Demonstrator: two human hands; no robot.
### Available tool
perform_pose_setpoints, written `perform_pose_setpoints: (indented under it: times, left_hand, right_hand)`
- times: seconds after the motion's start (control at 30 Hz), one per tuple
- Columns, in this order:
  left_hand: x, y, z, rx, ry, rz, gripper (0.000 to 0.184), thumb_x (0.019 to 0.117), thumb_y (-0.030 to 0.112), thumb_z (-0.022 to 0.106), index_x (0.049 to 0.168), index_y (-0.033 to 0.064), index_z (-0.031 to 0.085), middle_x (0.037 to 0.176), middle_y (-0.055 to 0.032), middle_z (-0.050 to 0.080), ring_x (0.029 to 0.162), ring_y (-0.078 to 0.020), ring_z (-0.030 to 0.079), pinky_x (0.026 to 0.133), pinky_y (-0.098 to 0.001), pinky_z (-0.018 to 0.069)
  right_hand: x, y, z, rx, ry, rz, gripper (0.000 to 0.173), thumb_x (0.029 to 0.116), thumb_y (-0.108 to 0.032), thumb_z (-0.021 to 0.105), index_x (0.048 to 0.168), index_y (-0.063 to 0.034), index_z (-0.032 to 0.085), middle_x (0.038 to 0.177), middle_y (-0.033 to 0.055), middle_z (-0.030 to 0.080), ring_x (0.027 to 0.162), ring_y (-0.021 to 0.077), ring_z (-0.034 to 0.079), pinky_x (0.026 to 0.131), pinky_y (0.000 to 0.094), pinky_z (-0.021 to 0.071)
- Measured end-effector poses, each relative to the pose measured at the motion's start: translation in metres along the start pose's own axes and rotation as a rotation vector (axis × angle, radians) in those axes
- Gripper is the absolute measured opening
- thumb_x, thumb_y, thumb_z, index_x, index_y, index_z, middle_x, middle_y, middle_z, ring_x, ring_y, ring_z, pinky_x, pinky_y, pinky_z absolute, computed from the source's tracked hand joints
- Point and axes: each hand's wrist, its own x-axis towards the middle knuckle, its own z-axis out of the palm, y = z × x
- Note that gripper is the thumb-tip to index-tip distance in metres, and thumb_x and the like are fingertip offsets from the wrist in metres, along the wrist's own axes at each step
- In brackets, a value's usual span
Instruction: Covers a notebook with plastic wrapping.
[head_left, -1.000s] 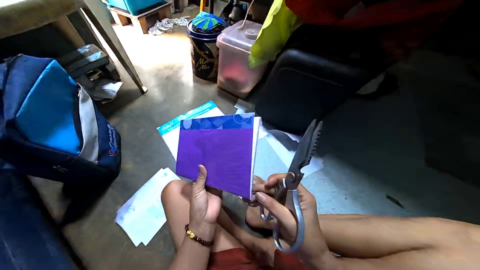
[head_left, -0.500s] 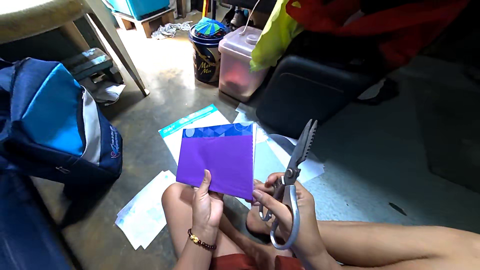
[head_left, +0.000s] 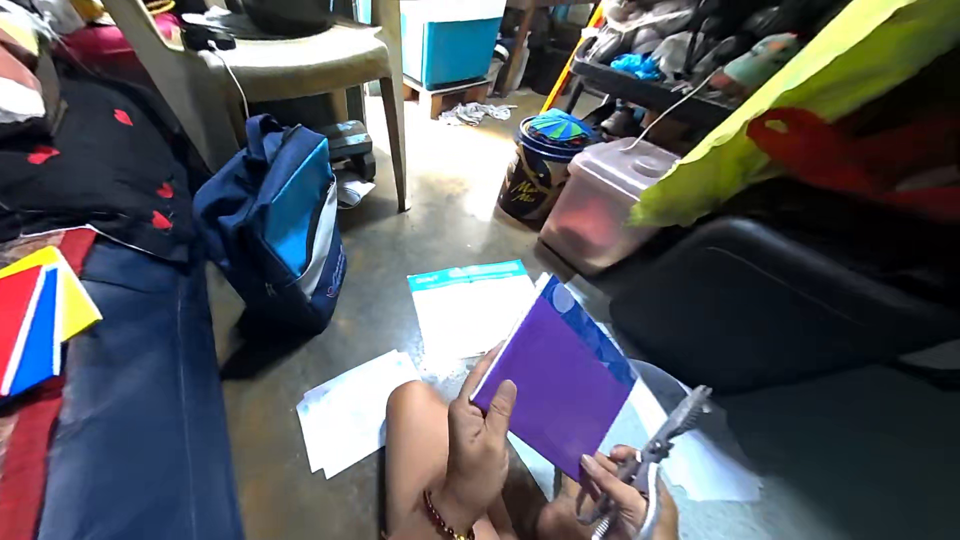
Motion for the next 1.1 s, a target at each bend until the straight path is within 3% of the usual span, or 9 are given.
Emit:
perform_pose_setpoints:
  times: [0.33,0.5,0.63,0.73,0.8,0.87,0.97,1.03,1.1]
  left_hand:
    - [-0.010,0.008,0.008,0.120,-0.141,0.174,0.037,0.1040,0.001,0.047,0.134,-0.0209,0.050,0.131,-0.0184,0.066,0.116,-0.0021,0.065,0.102,-0.0197,0.0507]
    - [-0.019,0.010,0.012,0.046,0.070,-0.122,0.010,0.0985,-0.004,0.055,0.107,-0.0063,0.060,0.091,-0.0003,0.073,0.086,-0.0010,0.071,0.083,-0.0208,0.0596]
    - [-0.022,-0.010,0.005,0.006,0.147,-0.239,0.094,0.0839,-0.009,0.067,0.154,-0.0074,0.004,0.141,-0.0214,0.045,0.124,-0.0117,0.059,0.102,-0.0242,0.0526]
    - [-0.013,-0.013,-0.003,0.234,0.159,-0.233,0.146,0.0678,0.009,0.089,0.158,0.0060,-0.025,0.166,-0.0266,0.002,0.151,-0.0150,0.030,0.116,-0.0248,0.0365]
    - [-0.016,-0.021,-0.012,0.560,0.017,-0.108,0.146,0.0609,0.042,0.094,0.161,-0.0060,-0.001,0.163,-0.0367,-0.018,0.157,-0.0384,-0.003,0.126,-0.0420,0.0166]
    - [-0.019,-0.030,-0.017,0.844,-0.144,0.186,0.105,0.0624,0.067,0.086,0.141,0.0042,0.057,0.159,-0.0466,-0.008,0.148,-0.0613,-0.015,0.121,-0.0658,-0.0026]
    - [-0.020,-0.037,-0.007,0.929,-0.346,0.527,0.039,0.0878,0.048,0.072,0.117,0.0231,0.077,0.142,-0.0315,0.056,0.142,-0.0562,0.038,0.109,-0.0815,0.0097]
    - [-0.011,-0.041,0.004,0.798,-0.435,0.646,0.018,0.0991,0.020,0.062,0.104,0.0142,0.079,0.114,-0.0087,0.077,0.120,-0.0266,0.068,0.114,-0.0627,0.0331]
    - [-0.006,-0.046,0.010,0.623,-0.516,0.669,0.020,0.1020,0.010,0.057,0.100,0.0050,0.076,0.103,-0.0085,0.079,0.108,-0.0179,0.073,0.110,-0.0436,0.0479]
  right_hand:
    - [-0.008,0.022,0.008,0.132,0.051,0.138,0.037,0.0818,0.022,0.052,0.107,-0.0060,0.051,0.076,-0.0026,0.065,0.064,0.0058,0.066,0.061,0.0224,0.0598]
    - [-0.032,-0.006,0.030,0.139,0.120,0.150,0.028,0.0864,0.020,0.053,0.094,-0.0065,0.050,0.067,-0.0021,0.065,0.057,0.0062,0.065,0.057,0.0211,0.0573]
    - [-0.035,-0.039,0.040,0.140,0.048,-0.021,0.032,0.0766,0.018,0.059,0.095,-0.0063,0.050,0.065,-0.0021,0.066,0.056,0.0060,0.065,0.056,0.0201,0.0575]
    - [-0.032,-0.057,0.047,0.078,0.064,-0.128,0.038,0.0720,0.020,0.063,0.097,-0.0052,0.047,0.065,-0.0016,0.066,0.056,0.0059,0.066,0.054,0.0194,0.0573]
    - [-0.029,-0.065,0.049,0.062,0.082,-0.161,0.040,0.0719,0.021,0.064,0.096,-0.0048,0.047,0.065,-0.0009,0.067,0.055,0.0059,0.066,0.052,0.0188,0.0564]
    - [-0.024,-0.071,0.048,0.058,0.101,-0.175,0.040,0.0720,0.022,0.065,0.096,-0.0050,0.048,0.065,-0.0008,0.068,0.055,0.0057,0.066,0.053,0.0186,0.0562]
    - [-0.018,-0.077,0.042,0.044,0.103,-0.187,0.039,0.0722,0.020,0.066,0.095,-0.0056,0.049,0.066,-0.0008,0.068,0.056,0.0058,0.067,0.053,0.0190,0.0564]
    - [-0.018,-0.079,0.034,0.012,0.069,-0.201,0.034,0.0761,0.016,0.067,0.097,-0.0053,0.050,0.068,-0.0015,0.068,0.058,0.0073,0.067,0.055,0.0218,0.0589]
    - [-0.023,-0.084,0.019,-0.046,0.004,-0.202,0.026,0.0841,0.009,0.064,0.102,-0.0044,0.052,0.072,-0.0008,0.069,0.059,0.0106,0.069,0.056,0.0262,0.0620]
